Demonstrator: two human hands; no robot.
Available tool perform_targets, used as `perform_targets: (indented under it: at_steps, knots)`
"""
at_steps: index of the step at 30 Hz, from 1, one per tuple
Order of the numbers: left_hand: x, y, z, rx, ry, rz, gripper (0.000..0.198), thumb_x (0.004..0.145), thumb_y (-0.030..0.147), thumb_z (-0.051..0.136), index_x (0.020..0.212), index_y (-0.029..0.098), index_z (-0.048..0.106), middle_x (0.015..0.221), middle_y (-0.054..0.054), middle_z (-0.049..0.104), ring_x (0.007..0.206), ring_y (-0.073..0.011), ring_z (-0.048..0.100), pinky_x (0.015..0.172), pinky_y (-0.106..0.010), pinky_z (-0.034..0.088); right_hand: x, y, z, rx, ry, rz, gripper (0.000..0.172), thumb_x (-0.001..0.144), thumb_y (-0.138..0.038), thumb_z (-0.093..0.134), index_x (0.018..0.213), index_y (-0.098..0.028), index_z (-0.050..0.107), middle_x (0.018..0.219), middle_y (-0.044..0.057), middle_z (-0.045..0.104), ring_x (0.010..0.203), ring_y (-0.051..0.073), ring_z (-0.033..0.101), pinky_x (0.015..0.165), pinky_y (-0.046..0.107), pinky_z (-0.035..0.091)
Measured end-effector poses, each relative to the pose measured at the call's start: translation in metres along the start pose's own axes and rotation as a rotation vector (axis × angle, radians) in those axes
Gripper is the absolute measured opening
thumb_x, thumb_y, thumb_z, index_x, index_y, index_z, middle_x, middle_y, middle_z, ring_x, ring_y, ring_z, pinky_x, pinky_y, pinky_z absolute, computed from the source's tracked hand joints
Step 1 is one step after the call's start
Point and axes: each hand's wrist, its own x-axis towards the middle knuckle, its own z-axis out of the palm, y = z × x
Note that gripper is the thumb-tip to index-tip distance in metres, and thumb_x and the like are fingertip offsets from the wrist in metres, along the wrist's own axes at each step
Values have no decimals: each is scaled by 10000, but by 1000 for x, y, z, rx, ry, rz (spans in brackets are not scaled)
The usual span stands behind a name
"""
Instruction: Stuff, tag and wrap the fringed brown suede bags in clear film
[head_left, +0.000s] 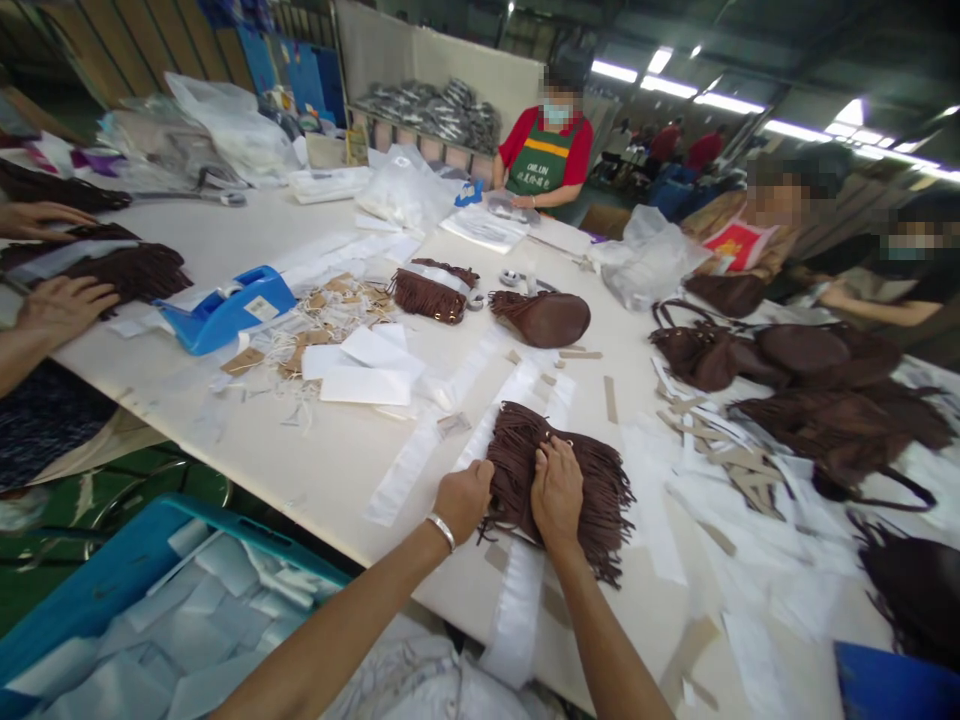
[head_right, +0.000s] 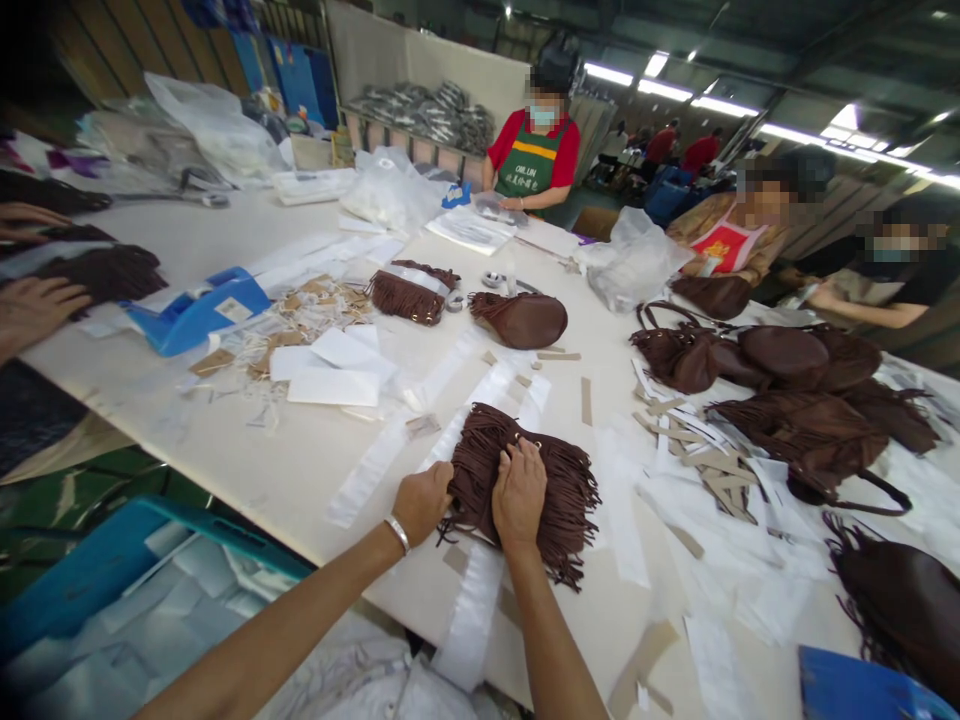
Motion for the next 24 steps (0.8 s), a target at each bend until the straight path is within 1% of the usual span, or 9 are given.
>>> perform_targets:
  at_steps: [3, 5, 7, 9, 10, 12, 15, 18, 24]
  knots:
    - [-2, -1, 2, -53, 11, -33, 153, 839, 126, 491, 972, 201, 493, 935, -50, 623, 805, -210, 635, 670, -303, 464, 0, 0, 1, 1, 5, 3, 338, 1003, -287, 326, 1151, -137, 590, 1315, 159, 554, 1311, 243, 415, 1095, 496, 338]
    - [-3, -1, 3, -93, 37, -55, 233, 793, 80, 488, 988, 208, 480, 906, -32, 623, 802, -201, 635, 690, -297, 463, 0, 1, 2, -4, 9, 10, 330, 999, -288, 338, 1157, -140, 587, 1318, 156, 552, 1313, 244, 412, 1093, 490, 340]
    - [-4, -1, 2, -134, 74, -59, 350, 751, 67, 496, 1068, 209, 457, 968, -35, 622, 872, -203, 629, 744, -300, 470, 0, 2, 4, -15, 11, 20, 328, 997, -282, 347, 1170, -136, 584, 1324, 157, 549, 1321, 247, 404, 1096, 486, 335]
    - [-4, 0, 2, -173, 112, -37, 442, 716, 63, 504, 1126, 214, 437, 1091, -49, 596, 995, -207, 597, 836, -306, 464, 0, 1, 4, -25, 9, 26, 326, 994, -270, 354, 1178, -129, 583, 1333, 160, 545, 1326, 249, 398, 1100, 482, 327]
    - [-3, 1, 2, -191, 130, -23, 458, 700, 59, 501, 1126, 217, 441, 1134, -53, 576, 1045, -210, 572, 881, -311, 451, 0, 1, 4, -27, 8, 27, 323, 992, -263, 356, 1178, -127, 583, 1336, 160, 543, 1327, 248, 398, 1103, 480, 323]
    - [0, 3, 3, -224, 162, -8, 447, 669, 42, 478, 1080, 215, 463, 1132, -57, 561, 1066, -214, 544, 920, -322, 430, 0, -1, 2, -26, 8, 30, 316, 990, -252, 361, 1174, -128, 586, 1340, 158, 542, 1323, 243, 402, 1106, 473, 317]
    - [8, 5, 6, -269, 200, -21, 382, 623, 14, 422, 944, 215, 471, 984, -43, 568, 958, -200, 556, 848, -308, 443, 1, -3, -1, -28, 4, 40, 310, 990, -246, 364, 1161, -126, 594, 1333, 160, 547, 1316, 238, 413, 1108, 464, 316]
    - [15, 8, 8, -294, 223, -47, 297, 596, 12, 396, 802, 224, 420, 844, -12, 549, 842, -170, 556, 762, -267, 443, 2, -4, -4, -39, -10, 46, 304, 990, -238, 370, 1151, -123, 601, 1328, 157, 552, 1319, 237, 411, 1115, 456, 310]
    - [9, 16, 11, -211, 227, -150, 251, 602, -1, 364, 689, 233, 335, 732, -12, 504, 737, -165, 522, 674, -258, 403, 1, -3, -3, -40, 3, 64, 290, 984, -215, 385, 1151, -123, 603, 1333, 142, 552, 1321, 233, 408, 1125, 439, 307]
